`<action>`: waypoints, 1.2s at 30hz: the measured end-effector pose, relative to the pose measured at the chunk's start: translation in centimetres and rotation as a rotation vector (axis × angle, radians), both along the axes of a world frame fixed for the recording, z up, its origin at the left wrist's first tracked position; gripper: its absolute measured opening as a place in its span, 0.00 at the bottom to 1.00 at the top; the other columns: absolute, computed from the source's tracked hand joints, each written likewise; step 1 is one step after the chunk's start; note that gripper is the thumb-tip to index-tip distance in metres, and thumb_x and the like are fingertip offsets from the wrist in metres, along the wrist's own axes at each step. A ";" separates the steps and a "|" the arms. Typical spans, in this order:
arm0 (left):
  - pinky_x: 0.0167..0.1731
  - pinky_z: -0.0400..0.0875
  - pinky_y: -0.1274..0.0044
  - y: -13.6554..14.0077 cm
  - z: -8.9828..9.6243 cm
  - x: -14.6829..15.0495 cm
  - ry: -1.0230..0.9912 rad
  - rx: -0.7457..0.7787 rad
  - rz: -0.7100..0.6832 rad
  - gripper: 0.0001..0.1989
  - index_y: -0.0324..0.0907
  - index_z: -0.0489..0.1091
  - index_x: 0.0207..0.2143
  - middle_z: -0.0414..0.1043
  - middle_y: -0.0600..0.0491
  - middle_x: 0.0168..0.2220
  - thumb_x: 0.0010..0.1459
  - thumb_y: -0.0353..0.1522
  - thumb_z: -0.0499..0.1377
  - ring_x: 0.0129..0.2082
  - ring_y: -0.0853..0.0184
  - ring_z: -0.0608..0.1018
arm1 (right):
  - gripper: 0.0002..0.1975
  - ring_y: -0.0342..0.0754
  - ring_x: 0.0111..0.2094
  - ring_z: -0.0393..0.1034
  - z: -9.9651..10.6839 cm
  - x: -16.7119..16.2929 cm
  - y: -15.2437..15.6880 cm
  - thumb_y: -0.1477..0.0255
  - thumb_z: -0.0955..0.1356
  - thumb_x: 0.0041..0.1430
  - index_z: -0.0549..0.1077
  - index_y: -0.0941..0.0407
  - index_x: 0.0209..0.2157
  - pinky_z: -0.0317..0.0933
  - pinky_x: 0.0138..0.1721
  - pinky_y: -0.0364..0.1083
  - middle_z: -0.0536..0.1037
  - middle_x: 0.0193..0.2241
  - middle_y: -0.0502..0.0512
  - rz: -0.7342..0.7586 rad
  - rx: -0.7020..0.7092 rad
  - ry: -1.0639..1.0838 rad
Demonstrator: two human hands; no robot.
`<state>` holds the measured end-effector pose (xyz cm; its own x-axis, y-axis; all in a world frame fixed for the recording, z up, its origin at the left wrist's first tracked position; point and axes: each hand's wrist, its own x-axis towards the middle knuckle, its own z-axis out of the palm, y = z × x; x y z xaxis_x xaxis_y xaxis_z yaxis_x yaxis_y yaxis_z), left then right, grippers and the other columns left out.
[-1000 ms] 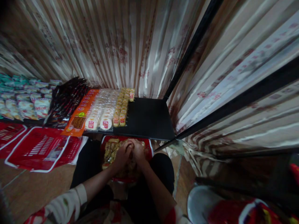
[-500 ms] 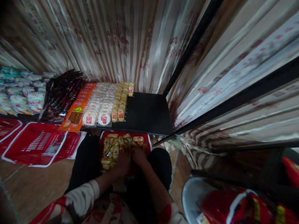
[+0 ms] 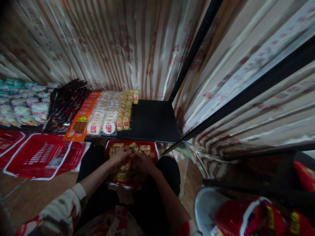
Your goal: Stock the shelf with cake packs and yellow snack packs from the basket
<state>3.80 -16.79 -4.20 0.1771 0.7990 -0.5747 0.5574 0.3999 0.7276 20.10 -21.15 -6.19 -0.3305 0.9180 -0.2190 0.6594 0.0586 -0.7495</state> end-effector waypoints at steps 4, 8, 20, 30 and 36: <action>0.18 0.57 0.82 1.1 1.9 0.0 -0.126 -0.032 0.082 0.18 0.39 0.66 0.24 0.61 0.59 0.15 0.53 0.45 0.54 0.14 0.75 0.63 | 0.12 0.46 0.36 0.68 1.9 0.1 0.1 0.66 0.63 0.58 0.73 0.56 0.40 0.62 0.39 0.45 0.75 0.34 0.53 -0.035 0.091 0.076; 0.15 0.49 0.81 2.0 4.2 0.3 -0.255 -0.038 0.085 0.26 0.39 0.66 0.22 0.61 0.58 0.11 0.52 0.53 0.49 0.11 0.76 0.59 | 0.14 0.48 0.41 0.67 3.5 0.4 0.6 0.64 0.61 0.60 0.75 0.55 0.39 0.60 0.45 0.47 0.74 0.36 0.55 -0.070 0.181 0.101; 0.27 0.65 0.80 4.5 8.2 2.8 -0.075 0.266 -0.062 0.10 0.38 0.71 0.37 0.75 0.52 0.27 0.52 0.30 0.53 0.26 0.70 0.74 | 0.17 0.48 0.37 0.73 5.8 1.9 3.6 0.64 0.62 0.58 0.72 0.53 0.46 0.66 0.40 0.45 0.78 0.38 0.55 -0.249 0.163 0.137; 0.49 0.65 0.74 9.3 8.1 7.6 -0.037 0.483 0.154 0.23 0.33 0.61 0.55 0.69 0.41 0.50 0.56 0.31 0.51 0.48 0.62 0.73 | 0.17 0.47 0.33 0.71 4.4 3.6 11.8 0.64 0.63 0.53 0.74 0.57 0.42 0.66 0.38 0.46 0.76 0.34 0.57 -0.524 0.334 0.188; 0.56 0.58 0.73 12.0 6.6 10.1 -0.111 0.477 0.332 0.20 0.33 0.63 0.52 0.65 0.40 0.54 0.59 0.30 0.48 0.55 0.61 0.67 | 0.16 0.48 0.34 0.72 2.6 3.3 18.8 0.67 0.63 0.53 0.75 0.55 0.42 0.65 0.38 0.46 0.77 0.35 0.55 -0.616 0.307 0.178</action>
